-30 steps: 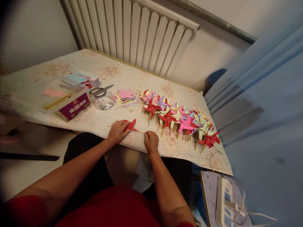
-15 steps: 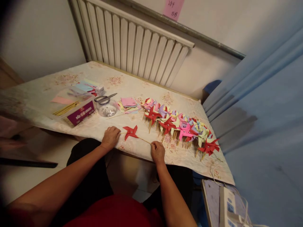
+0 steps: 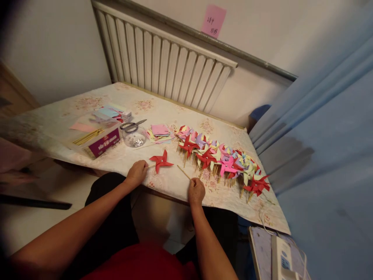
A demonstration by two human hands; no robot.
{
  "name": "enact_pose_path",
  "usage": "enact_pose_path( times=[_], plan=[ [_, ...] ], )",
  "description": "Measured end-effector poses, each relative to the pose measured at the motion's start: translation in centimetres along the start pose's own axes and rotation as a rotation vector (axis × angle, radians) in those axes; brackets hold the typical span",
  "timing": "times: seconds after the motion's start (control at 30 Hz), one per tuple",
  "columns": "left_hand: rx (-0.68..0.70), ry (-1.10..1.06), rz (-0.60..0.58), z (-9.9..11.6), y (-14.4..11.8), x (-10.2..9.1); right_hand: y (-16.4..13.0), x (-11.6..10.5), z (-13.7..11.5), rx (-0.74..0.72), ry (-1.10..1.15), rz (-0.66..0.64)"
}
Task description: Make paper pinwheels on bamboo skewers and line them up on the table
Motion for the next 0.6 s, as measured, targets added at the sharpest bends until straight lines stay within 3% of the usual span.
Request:
enact_pose_path(
  times=[0.17, 0.3, 0.37, 0.47, 0.6],
  plan=[
    [-0.201, -0.402, 0.004, 0.1, -1.4, 0.5, 1.0, 1.8, -2.0, 0.020, 0.040, -0.051],
    [-0.371, -0.802, -0.054, 1.5, -3.0, 1.8, 1.7, 2.5, -5.3, -0.137, 0.063, -0.029],
    [-0.407, -0.929, -0.082, 2.6, -3.7, 1.9, 1.7, 2.2, -6.2, -0.140, 0.115, 0.017],
    [-0.410, -1.028, -0.070, 4.0, -4.4, 1.4, 1.2, 1.9, -6.5, 0.018, 0.343, -0.020],
    [-0.374, -1.105, -0.063, 5.4, -5.1, 1.0, -0.3, 2.5, -8.4, 0.207, 0.815, -0.248]
  ],
)
Point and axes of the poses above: each hand's wrist, its own y-axis towards the middle knuckle, its own x-axis out of the palm, z = x × y, the point moved 7 cm from there along y, towards the middle knuckle
